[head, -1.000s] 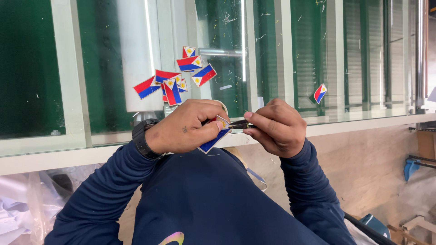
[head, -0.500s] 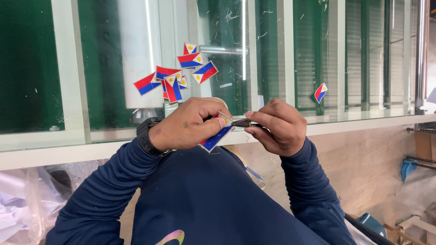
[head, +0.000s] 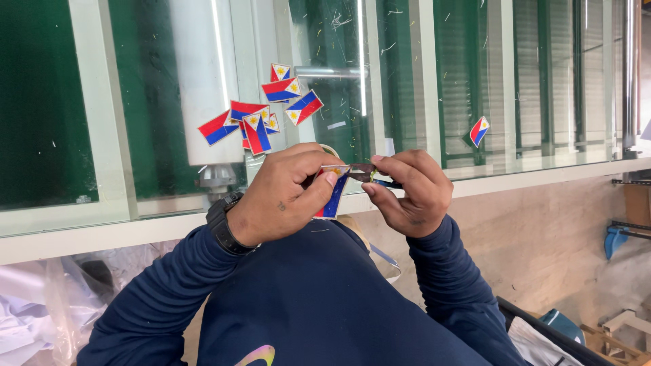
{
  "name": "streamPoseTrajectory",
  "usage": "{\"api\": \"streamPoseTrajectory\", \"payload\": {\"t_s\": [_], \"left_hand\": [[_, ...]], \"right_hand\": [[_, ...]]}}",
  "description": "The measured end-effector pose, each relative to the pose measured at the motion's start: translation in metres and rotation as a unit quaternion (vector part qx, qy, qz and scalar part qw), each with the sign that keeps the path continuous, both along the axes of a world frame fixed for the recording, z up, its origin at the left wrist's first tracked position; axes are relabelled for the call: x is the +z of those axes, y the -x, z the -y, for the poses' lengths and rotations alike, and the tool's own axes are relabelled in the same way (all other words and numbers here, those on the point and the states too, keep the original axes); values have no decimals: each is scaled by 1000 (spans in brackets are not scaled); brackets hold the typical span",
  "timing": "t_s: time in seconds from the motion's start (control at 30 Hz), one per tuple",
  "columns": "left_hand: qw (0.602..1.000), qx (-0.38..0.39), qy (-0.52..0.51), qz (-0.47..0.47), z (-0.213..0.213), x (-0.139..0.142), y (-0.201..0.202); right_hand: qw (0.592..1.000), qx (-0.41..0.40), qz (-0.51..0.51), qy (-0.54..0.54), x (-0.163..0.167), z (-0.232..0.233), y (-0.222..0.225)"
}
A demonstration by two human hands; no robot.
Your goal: The person trims the edges of small Philippine flag patches using shears, then applies clear tape to the back of each patch. The person repeats this process for multiple patches, placing finished pieces on a glass surface.
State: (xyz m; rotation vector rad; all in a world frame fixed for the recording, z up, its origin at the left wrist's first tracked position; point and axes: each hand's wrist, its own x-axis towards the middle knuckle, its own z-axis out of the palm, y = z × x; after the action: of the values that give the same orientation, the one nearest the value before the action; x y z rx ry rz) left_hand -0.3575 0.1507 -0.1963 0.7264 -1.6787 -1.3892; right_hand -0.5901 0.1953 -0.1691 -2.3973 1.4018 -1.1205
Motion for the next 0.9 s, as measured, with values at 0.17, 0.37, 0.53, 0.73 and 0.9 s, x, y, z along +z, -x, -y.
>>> {"api": "streamPoseTrajectory", "payload": {"t_s": [0.17, 0.37, 0.53, 0.73, 0.9], "left_hand": [[1000, 11, 25, -6, -1, 4, 0], [999, -14, -34, 4, -4, 3, 4], [999, 25, 2, -35, -4, 3, 2], [1000, 16, -16, -15, -5, 7, 1], [999, 13, -29, -16, -6, 8, 2]], "right_hand": [[1000, 9, 8, 13, 1, 1, -1], [999, 16, 1, 37, -3, 4, -4], [999, 6, 17, 43, -3, 6, -1], [999, 3, 23, 31, -3, 5, -1], [999, 3, 18, 34, -4, 6, -2]]}}
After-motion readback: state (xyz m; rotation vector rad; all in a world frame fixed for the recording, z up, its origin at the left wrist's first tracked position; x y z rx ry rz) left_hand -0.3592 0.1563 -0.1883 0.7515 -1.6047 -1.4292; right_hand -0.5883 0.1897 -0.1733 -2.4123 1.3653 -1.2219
